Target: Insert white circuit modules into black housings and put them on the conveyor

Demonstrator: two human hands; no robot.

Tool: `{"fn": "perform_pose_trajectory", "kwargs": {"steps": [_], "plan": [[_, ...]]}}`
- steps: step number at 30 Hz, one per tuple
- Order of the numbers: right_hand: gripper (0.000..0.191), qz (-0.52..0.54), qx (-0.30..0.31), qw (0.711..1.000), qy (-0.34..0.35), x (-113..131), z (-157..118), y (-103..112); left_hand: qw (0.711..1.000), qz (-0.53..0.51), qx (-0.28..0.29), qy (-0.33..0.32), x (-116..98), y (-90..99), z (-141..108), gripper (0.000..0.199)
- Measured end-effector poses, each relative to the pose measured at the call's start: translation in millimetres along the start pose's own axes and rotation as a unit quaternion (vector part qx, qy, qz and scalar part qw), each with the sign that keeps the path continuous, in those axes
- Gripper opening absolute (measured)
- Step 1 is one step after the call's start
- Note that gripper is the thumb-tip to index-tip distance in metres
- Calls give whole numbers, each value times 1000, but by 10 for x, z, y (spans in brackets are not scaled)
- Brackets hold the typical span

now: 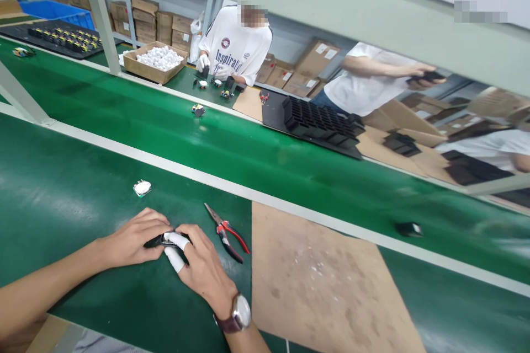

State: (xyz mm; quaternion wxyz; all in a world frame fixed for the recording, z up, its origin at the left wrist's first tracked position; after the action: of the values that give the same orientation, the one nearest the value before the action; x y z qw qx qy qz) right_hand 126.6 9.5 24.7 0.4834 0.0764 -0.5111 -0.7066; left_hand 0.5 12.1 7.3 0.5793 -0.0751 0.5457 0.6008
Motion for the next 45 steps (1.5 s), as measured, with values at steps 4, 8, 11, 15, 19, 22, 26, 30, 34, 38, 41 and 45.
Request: {"fn": "perform_pose_trajectory", "kwargs": {"steps": [4, 8, 11, 15, 19, 22, 26, 30, 34, 38, 41, 45], "plan": [[43, 16, -16, 1000, -6, -69, -41, 27, 1000, -1, -6, 2, -4, 7, 16, 24], [43, -3, -1, 1000, -3, -84, -71, -33, 1000, -3, -9, 5, -7, 8, 24, 20], [39, -4, 3, 1000, -9, -63, -53, -55, 1000, -4, -4, 4, -3, -6, 18, 22], [34, 18, 0, 1000, -21, -53, -25, -44, 1000, -3, -3, -3, -14, -6, 17, 25], [35, 25, 0, 999, -22, -69, -36, -40, 1000, -1, -14, -17, -54, 17, 25, 24], [39, 5, -1, 1000, -12, -51, -40, -33, 1000, 3, -19, -20, -69, 27, 31, 24], [41, -9, -14, 1000, 3, 3, -26, 4, 1000, 9, -18, -15, -66, 26, 31, 24], [43, 9, -13, 1000, -4, 10, -10, -2, 1000, 18, -15, -17, -60, 16, 20, 25], [40, 45, 1, 999, -25, -20, 4, -37, 1000, 19, -14, -20, -57, 16, 18, 25], [36, 72, 12, 996, -43, -59, 9, -61, 1000, 18, -9, -21, -63, 11, 27, 25], [31, 95, 2, 994, -52, -99, 0, -53, 1000, 16, -13, -22, -74, 18, 33, 24], [28, 102, -12, 993, -56, -119, -10, -27, 999, 19, -15, -27, -93, 22, 36, 24]]}}
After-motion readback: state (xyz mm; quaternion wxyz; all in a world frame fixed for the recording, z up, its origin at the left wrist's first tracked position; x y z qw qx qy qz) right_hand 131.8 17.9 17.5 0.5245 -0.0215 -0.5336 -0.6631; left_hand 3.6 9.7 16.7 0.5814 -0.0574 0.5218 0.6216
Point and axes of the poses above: each hand's wrist, its own z-axis towards the middle knuckle, its own y-axis out of the back of the hand, x = y × z, the point moved 10 cm from there along z, towards the middle knuckle, and after that the axes turned 14 degrees about -z, right-handed, at the moved point
